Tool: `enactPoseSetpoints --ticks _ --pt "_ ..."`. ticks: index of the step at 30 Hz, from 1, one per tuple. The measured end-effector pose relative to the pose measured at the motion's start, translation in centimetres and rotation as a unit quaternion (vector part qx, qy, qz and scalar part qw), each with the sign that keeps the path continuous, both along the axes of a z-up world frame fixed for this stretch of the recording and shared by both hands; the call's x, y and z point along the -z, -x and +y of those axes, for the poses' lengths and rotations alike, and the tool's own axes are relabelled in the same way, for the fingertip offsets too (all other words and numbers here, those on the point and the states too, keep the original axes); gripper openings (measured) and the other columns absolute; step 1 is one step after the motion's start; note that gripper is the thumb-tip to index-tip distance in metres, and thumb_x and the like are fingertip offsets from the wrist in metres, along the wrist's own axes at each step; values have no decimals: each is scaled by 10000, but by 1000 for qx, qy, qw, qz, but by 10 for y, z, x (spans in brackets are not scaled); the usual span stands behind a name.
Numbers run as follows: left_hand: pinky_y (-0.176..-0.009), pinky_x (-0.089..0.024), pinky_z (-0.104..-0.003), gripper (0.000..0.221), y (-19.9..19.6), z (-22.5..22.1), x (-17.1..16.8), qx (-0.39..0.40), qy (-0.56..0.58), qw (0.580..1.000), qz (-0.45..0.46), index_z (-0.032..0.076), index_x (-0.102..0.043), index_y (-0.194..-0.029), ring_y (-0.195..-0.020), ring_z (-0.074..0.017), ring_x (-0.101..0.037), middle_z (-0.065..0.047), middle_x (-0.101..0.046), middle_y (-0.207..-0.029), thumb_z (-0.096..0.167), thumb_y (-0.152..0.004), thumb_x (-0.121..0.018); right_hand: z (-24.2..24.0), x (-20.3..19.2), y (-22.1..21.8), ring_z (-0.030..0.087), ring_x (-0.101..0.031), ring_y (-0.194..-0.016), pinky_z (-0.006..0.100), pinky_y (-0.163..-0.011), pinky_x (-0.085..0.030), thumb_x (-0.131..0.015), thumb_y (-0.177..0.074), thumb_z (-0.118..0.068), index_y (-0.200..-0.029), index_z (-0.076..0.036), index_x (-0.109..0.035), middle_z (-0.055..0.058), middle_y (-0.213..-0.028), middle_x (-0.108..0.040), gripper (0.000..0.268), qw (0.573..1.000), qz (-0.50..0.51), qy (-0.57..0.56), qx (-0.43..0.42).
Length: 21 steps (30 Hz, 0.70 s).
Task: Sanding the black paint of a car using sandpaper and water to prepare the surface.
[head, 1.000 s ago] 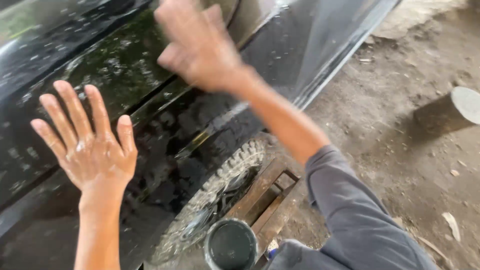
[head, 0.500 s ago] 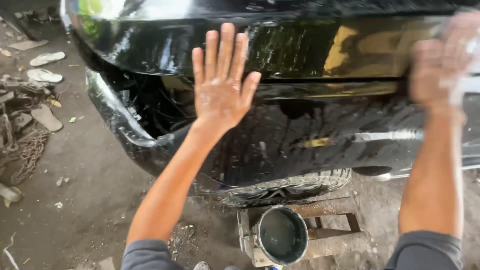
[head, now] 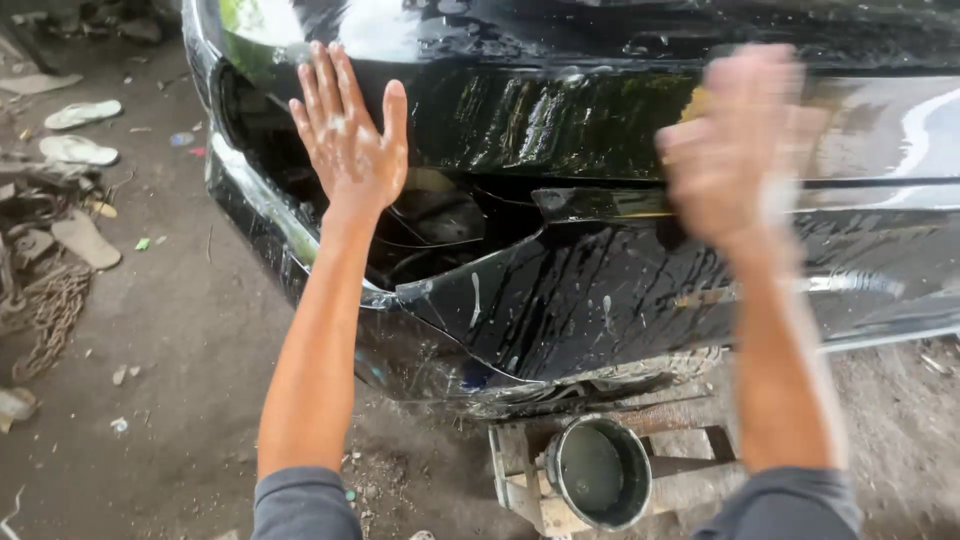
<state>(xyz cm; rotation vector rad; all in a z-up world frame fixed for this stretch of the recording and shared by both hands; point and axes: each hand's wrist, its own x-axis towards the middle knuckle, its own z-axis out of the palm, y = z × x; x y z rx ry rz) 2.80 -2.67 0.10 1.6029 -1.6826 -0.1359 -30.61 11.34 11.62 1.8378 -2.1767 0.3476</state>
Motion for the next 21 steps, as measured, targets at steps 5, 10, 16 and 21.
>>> enactPoseSetpoints --ticks 5,10,16,21 --pt "-1306 -67 -525 766 1 0 -3 -7 25 1000 -14 50 -200 -1671 -1613 -343 -101 -149 -157 -1740 577 -1123 -298 -8 -12 -24 344 92 -1637 572 -1332 35 -247 -1175 -487 -1715 -79 -11 190 -1756 105 717 992 -49 29 117" --pt "-1319 -60 -522 735 -2 4 -2 12 31 999 12 63 -225 -1666 -1624 -330 -117 -137 -188 -1745 559 -1128 -285 -48 34 -163 376 -216 -1567 583 -1269 -69 -518 -1023 -524 -1545 -62 -367 194 -1650 -305 714 982 8 109 -153" --pt "-1317 -52 -519 729 -3 0 3 20 33 999 28 68 -201 -1671 -1621 -318 -108 -115 -173 -1748 542 -1121 -270 -21 -10 -13 196 83 -1627 581 -1318 69 -317 -1144 -558 -1721 -201 -100 38 -1765 48 712 999 5 6 -38" --pt "-1317 -44 -537 712 -3 -5 8 8 42 999 7 37 -187 -1681 -1630 -341 -101 -135 -167 -1755 511 -1155 -261 -25 -22 -47 305 141 -1665 575 -1327 132 -262 -1193 -480 -1746 -152 -83 160 -1808 97 667 992 -69 0 106"
